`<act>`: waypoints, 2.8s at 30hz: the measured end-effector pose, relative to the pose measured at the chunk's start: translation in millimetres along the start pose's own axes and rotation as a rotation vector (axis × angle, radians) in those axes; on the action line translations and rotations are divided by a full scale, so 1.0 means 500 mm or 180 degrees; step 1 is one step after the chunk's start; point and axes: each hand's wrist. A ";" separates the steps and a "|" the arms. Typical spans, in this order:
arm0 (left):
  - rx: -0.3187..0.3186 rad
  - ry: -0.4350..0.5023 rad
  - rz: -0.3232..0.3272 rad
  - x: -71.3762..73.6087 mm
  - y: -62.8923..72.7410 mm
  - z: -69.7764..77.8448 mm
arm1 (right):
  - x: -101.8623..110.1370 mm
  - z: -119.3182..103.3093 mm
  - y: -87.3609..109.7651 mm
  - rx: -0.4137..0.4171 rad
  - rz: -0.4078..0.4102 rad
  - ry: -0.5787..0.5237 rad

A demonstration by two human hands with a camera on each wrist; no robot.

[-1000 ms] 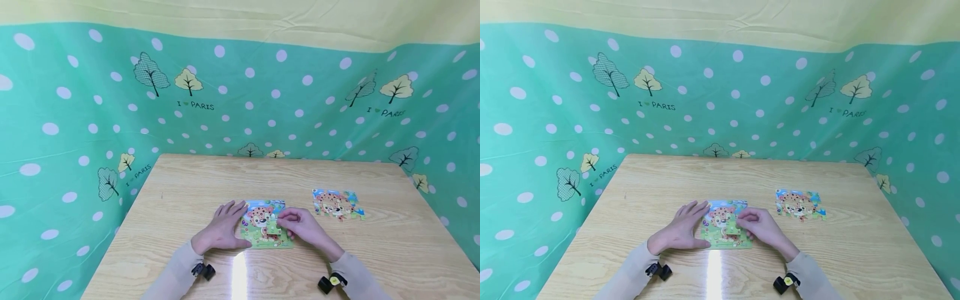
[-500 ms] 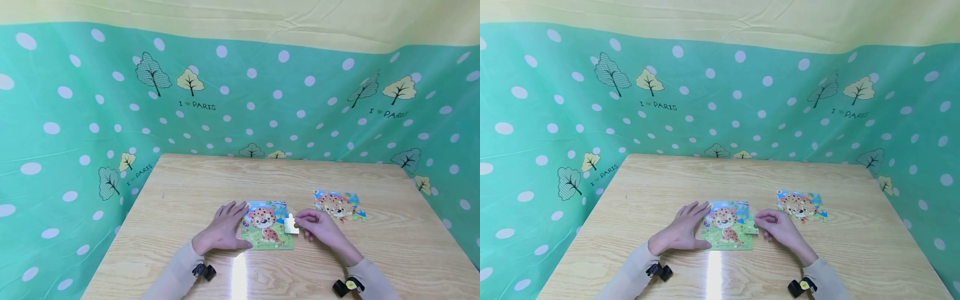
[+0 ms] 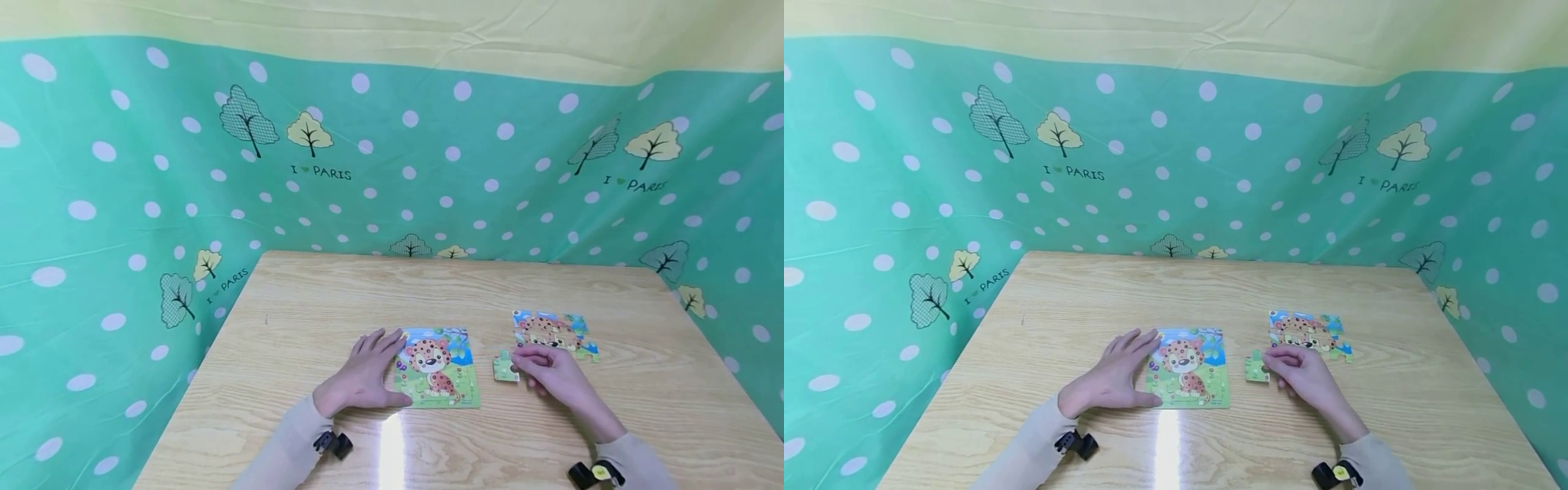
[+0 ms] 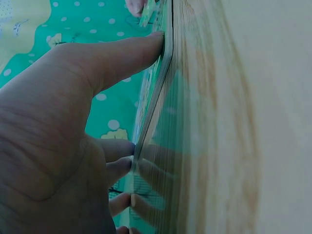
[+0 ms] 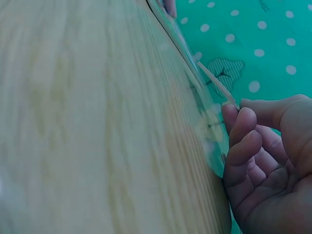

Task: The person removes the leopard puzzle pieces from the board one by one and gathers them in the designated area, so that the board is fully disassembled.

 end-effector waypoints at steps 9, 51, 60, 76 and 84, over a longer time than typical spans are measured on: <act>-0.0003 0.0007 -0.0010 0.001 -0.002 0.001 | 0.032 0.018 0.007 -0.0092 0.0068 0.0080; 0.0011 -0.0014 0.0019 -0.005 0.000 0.000 | 0.072 0.027 0.023 0.0162 0.0519 0.1069; 0.0014 -0.0005 0.0015 -0.004 0.002 0.001 | 0.065 0.026 0.021 0.0157 0.0422 0.0930; 0.0006 0.0012 0.0017 -0.003 0.001 0.000 | 0.018 0.001 0.014 0.0213 0.0172 0.0717; 0.0002 0.0040 0.0025 -0.001 0.002 0.002 | -0.018 -0.022 0.008 0.0378 0.0138 0.0808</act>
Point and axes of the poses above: each hand's wrist, its own y-axis away from the middle knuckle, its own x-axis out of the back of the hand, z = x × y, and after that the axes turned 5 degrees about -x, right-handed
